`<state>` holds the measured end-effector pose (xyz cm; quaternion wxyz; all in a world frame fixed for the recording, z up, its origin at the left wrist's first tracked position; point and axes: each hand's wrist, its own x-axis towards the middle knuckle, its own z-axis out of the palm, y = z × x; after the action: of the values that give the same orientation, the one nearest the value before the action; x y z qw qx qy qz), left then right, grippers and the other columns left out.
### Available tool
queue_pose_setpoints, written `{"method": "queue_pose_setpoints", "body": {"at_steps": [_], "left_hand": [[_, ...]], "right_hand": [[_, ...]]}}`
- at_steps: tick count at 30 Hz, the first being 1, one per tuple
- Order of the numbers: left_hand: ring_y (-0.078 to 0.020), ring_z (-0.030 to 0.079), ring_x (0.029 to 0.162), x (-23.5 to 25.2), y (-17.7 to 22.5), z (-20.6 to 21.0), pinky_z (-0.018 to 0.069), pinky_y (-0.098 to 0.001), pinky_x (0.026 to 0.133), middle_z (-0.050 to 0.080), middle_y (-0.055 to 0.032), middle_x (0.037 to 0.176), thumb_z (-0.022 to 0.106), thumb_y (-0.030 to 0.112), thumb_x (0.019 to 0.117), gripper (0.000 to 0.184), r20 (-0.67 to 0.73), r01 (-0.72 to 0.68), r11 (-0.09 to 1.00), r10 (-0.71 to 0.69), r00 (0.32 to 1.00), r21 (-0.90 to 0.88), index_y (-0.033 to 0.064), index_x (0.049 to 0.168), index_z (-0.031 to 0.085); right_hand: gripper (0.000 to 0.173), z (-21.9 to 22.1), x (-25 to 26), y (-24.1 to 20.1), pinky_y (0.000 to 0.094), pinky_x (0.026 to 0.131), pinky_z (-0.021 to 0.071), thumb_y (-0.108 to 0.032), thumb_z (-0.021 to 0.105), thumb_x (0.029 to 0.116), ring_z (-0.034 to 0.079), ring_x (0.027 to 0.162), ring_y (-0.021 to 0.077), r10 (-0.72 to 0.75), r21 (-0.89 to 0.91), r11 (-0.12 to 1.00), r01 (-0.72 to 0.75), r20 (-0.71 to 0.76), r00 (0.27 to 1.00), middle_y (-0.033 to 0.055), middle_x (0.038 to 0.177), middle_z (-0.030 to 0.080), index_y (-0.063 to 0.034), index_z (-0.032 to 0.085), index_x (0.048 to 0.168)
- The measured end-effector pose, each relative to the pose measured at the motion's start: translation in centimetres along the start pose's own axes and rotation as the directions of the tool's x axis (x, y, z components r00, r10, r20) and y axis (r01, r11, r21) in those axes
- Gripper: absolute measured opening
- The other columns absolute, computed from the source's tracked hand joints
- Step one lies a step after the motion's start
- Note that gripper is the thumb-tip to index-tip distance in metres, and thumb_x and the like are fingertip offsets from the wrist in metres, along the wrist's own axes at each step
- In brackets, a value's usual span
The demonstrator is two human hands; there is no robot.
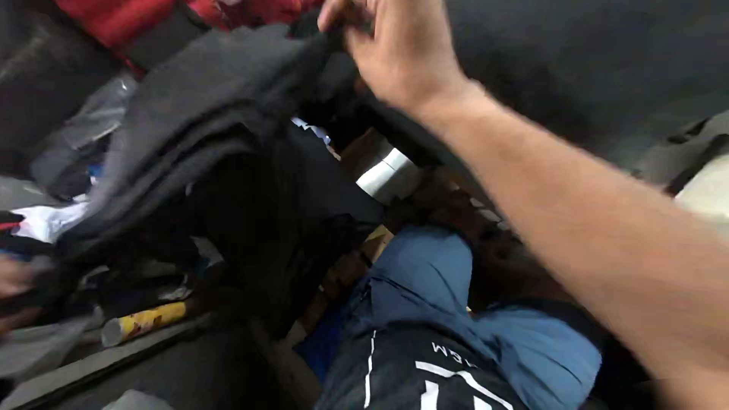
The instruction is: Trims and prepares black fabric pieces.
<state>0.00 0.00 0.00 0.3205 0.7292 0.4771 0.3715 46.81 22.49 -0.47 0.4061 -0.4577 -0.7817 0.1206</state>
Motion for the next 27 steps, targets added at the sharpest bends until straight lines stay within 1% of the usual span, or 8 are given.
{"method": "queue_pose_setpoints", "body": {"at_steps": [4, 9, 15, 18, 20, 22, 23, 27], "left_hand": [[0.0044, 0.062, 0.080, -2.8, -3.8, 6.7, 0.0533, -0.0142, 0.069, 0.067, 0.0165, 0.091, 0.083, 0.031, 0.0756, 0.018, 0.201, 0.547, 0.837, -0.538, 0.819, 0.015, 0.0322, 0.089, 0.071], [-0.0028, 0.061, 0.073, -5.8, -9.6, 13.5, 0.0527, -0.0218, 0.065, 0.065, 0.0086, 0.083, 0.079, 0.017, 0.0765, 0.015, 0.586, 0.783, 0.621, -0.648, 0.486, 0.038, 0.0201, 0.089, 0.070], [-0.0084, 0.061, 0.072, -3.8, -8.9, 16.6, 0.0529, -0.0278, 0.068, 0.064, 0.0023, 0.080, 0.074, 0.002, 0.0828, 0.015, 0.713, 0.719, 0.606, -0.665, 0.223, 0.340, 0.0086, 0.095, 0.069], [-0.0327, 0.070, 0.094, -0.8, -6.7, 20.1, 0.0555, -0.0568, 0.086, 0.072, -0.0162, 0.101, 0.077, 0.017, 0.0907, 0.027, 0.544, 0.383, 0.516, -0.838, 0.041, 0.766, 0.0042, 0.114, 0.071], [-0.0365, 0.072, 0.096, 3.7, -3.4, 20.7, 0.0546, -0.0654, 0.088, 0.075, -0.0158, 0.101, 0.078, 0.029, 0.0895, 0.031, 0.512, 0.227, 0.586, -0.801, 0.311, 0.778, 0.0087, 0.113, 0.074], [-0.0252, 0.071, 0.080, 8.5, 1.3, 23.8, 0.0589, -0.0542, 0.075, 0.073, -0.0080, 0.089, 0.070, 0.035, 0.0944, 0.027, 0.557, 0.005, 0.839, -0.365, 0.746, 0.544, 0.0092, 0.101, 0.075], [-0.0132, 0.068, 0.079, 10.5, 3.5, 27.2, 0.0582, -0.0402, 0.073, 0.071, 0.0003, 0.087, 0.067, 0.040, 0.0966, 0.027, 0.510, -0.114, 0.913, -0.113, 0.852, 0.392, 0.0132, 0.097, 0.074], [-0.0018, 0.064, 0.074, 14.6, 9.8, 44.7, 0.0563, -0.0228, 0.068, 0.069, 0.0057, 0.082, 0.077, 0.028, 0.0915, 0.016, 0.509, -0.299, 0.937, 0.348, 0.787, -0.179, 0.0120, 0.087, 0.074]], "right_hand": [[0.022, 5.6, -7.3, 5.4, 0.0359, 0.085, 0.0600, 0.000, 0.059, 0.0953, 0.073, 0.091, 0.0151, 0.005, 0.124, 0.992, -0.020, 0.119, 0.993, 0.0068, 0.103, 0.076, -0.0066, 0.074, 0.111], [0.018, 7.4, -16.8, 10.2, 0.0414, 0.093, 0.0593, -0.001, 0.061, 0.0968, 0.074, 0.104, 0.0176, 0.137, 0.121, 0.974, -0.190, 0.350, 0.927, 0.0070, 0.114, 0.077, -0.0051, 0.075, 0.107], [0.018, 7.2, -20.1, 11.0, 0.0438, 0.094, 0.0600, 0.001, 0.062, 0.0952, 0.074, 0.104, 0.0194, 0.197, 0.083, 0.963, -0.255, 0.428, 0.882, 0.0072, 0.113, 0.077, -0.0056, 0.075, 0.106], [0.021, 7.2, -25.2, 10.1, 0.0566, 0.098, 0.0542, -0.012, 0.066, 0.0983, 0.071, 0.106, 0.0309, 0.277, -0.029, 0.929, -0.370, 0.717, 0.640, 0.0119, 0.111, 0.075, -0.0114, 0.075, 0.118], [0.037, 3.7, -27.9, 8.7, 0.0527, 0.106, 0.0494, -0.023, 0.064, 0.1026, 0.066, 0.119, 0.0282, 0.323, 0.030, 0.859, -0.511, 0.744, 0.585, 0.0112, 0.129, 0.070, -0.0149, 0.065, 0.139], [0.032, -1.7, -30.9, 6.7, 0.0349, 0.095, 0.0595, -0.023, 0.065, 0.1021, 0.072, 0.104, 0.0148, 0.445, 0.258, 0.742, -0.618, 0.500, 0.743, 0.0058, 0.121, 0.074, -0.0103, 0.069, 0.132], [0.026, -4.3, -32.2, 5.5, 0.0299, 0.084, 0.0630, -0.018, 0.066, 0.1012, 0.074, 0.093, 0.0113, 0.526, 0.379, 0.681, -0.626, 0.342, 0.779, 0.0037, 0.112, 0.076, -0.0081, 0.072, 0.124], [0.017, -12.3, -36.5, 1.3, 0.0284, 0.073, 0.0655, -0.014, 0.070, 0.0969, 0.075, 0.081, 0.0126, 0.753, 0.563, 0.542, -0.625, 0.006, 0.658, 0.0020, 0.094, 0.077, -0.0067, 0.075, 0.112]]}}
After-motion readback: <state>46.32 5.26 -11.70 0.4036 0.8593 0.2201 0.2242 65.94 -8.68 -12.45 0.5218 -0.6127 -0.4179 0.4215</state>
